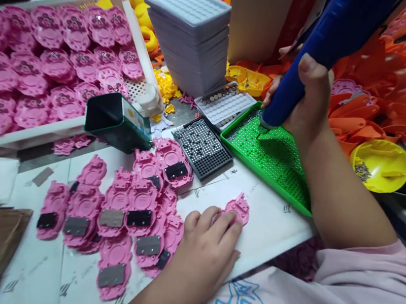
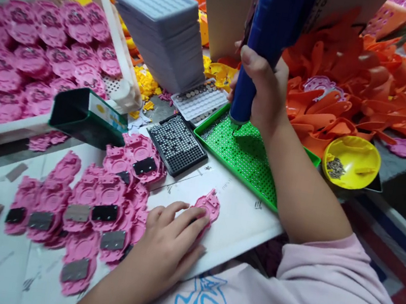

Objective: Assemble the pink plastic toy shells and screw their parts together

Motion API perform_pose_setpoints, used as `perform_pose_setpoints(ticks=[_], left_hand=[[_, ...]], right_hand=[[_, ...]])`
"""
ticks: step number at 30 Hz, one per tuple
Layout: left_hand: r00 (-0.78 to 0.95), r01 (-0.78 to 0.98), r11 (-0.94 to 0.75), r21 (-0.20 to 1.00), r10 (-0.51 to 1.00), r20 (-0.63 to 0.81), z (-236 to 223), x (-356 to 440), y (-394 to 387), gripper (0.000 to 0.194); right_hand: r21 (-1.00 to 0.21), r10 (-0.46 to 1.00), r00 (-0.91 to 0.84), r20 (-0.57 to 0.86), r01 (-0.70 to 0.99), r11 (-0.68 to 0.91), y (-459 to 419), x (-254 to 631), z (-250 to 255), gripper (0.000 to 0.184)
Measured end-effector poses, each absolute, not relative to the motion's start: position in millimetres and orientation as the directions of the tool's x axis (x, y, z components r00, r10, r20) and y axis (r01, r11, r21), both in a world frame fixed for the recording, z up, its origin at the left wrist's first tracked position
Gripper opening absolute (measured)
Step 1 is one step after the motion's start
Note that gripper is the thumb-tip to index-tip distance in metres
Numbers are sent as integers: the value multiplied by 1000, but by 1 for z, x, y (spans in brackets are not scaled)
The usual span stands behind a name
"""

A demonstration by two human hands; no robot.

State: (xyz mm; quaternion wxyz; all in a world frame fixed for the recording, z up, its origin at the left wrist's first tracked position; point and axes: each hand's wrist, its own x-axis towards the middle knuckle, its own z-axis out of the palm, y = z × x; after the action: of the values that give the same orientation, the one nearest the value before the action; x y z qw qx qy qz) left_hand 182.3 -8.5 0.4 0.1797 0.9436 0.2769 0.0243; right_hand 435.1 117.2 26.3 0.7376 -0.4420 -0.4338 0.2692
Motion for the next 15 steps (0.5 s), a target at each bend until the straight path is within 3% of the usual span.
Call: perform_pose_setpoints(ticks=[7,15], left_hand=[[871,482,-810,335,485,-82,-3,174,-7,41],[788,588,-732,343,615,-37,-8,179,-5,34]], right_hand=[[-909,797,469,380,27,417,119,436,26,39],[-811,676,530,511,37,584,123,433,22,36]])
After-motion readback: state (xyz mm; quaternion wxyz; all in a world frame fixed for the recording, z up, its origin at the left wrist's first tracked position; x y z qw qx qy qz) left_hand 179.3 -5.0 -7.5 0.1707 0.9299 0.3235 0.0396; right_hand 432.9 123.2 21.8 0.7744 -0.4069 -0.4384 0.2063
